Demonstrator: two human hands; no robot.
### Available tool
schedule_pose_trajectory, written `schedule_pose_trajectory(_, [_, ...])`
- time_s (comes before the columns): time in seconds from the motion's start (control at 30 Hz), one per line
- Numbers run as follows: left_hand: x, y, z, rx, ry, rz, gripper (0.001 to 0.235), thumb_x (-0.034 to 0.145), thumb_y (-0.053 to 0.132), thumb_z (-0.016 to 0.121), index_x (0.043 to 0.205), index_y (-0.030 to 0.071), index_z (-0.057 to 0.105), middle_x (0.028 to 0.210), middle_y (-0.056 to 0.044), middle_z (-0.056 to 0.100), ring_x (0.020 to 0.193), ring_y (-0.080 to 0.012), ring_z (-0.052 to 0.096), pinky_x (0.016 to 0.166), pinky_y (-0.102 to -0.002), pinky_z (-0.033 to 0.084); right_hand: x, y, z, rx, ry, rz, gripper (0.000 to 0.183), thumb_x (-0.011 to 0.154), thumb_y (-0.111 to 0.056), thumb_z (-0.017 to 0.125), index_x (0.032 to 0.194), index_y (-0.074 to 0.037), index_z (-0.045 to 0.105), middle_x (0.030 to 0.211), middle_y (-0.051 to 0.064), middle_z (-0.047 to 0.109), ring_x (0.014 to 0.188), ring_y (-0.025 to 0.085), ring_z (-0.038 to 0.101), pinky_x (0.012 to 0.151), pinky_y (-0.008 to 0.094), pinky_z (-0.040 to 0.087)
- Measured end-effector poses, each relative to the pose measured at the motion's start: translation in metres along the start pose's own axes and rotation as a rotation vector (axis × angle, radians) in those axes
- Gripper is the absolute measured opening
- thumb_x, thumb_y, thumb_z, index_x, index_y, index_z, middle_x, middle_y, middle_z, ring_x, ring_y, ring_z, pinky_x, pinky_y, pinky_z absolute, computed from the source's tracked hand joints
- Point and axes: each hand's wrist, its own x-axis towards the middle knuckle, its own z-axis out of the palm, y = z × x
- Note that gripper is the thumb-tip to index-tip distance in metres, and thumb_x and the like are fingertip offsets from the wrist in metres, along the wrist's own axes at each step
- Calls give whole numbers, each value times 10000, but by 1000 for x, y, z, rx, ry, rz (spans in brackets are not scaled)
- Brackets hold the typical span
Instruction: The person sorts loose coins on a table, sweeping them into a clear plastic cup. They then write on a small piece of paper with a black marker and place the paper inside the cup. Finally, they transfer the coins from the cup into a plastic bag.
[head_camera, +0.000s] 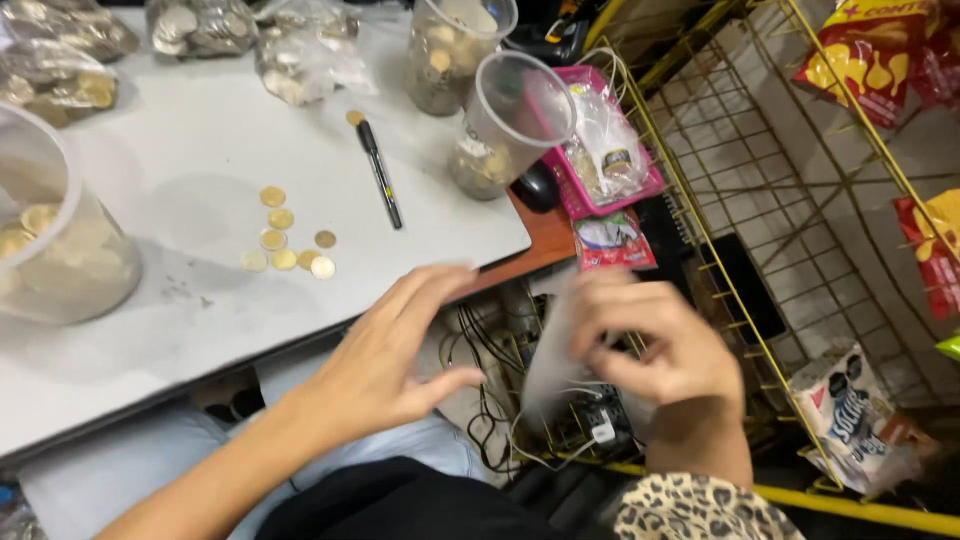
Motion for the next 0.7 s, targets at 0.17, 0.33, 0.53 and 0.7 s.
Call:
schedule_pose_trajectory(0.17, [14, -8, 16, -240, -128, -124, 1315, 599, 528, 922, 1579, 44, 190, 1603, -210, 380, 1504, -337, 379, 1227, -444, 275, 9, 13, 16, 244, -121, -82, 151, 876, 20, 508, 787, -26, 620, 766, 128, 590, 682, 300, 595, 753, 406, 548])
schedule_pose_trajectory(0.33, [13, -25, 37, -435, -153, -174, 1150, 635, 515, 872, 1546, 124, 287, 1412, -82, 650, 1380, -225, 554, 1173, -393, 320, 0, 35, 28, 311, 79, -99, 127, 808, 44, 564, 737, -61, 570, 679, 95, 498, 622, 271, 476, 679, 383, 464])
schedule_pose_trajectory(0.53, [-1, -61, 67, -687, -274, -279, 412, 687, 262, 951, 1032, 138, 764, 874, -60, 788, 880, -189, 749, 881, -393, 570, -50, 99, 6, 255, 359, -149, 98, 678, -94, 766, 640, -40, 694, 702, 168, 632, 580, 251, 610, 549, 348, 487])
schedule_pose_trajectory(0.7, [16, -56, 54, -555, -163, -192, 1404, 535, 438, 1009, 1628, 67, 208, 1574, -245, 394, 1482, -424, 361, 1221, -574, 251, -32, 74, 32, 549, 384, -122, 148, 709, -17, 769, 713, -40, 623, 618, 95, 540, 546, 147, 507, 631, 319, 505])
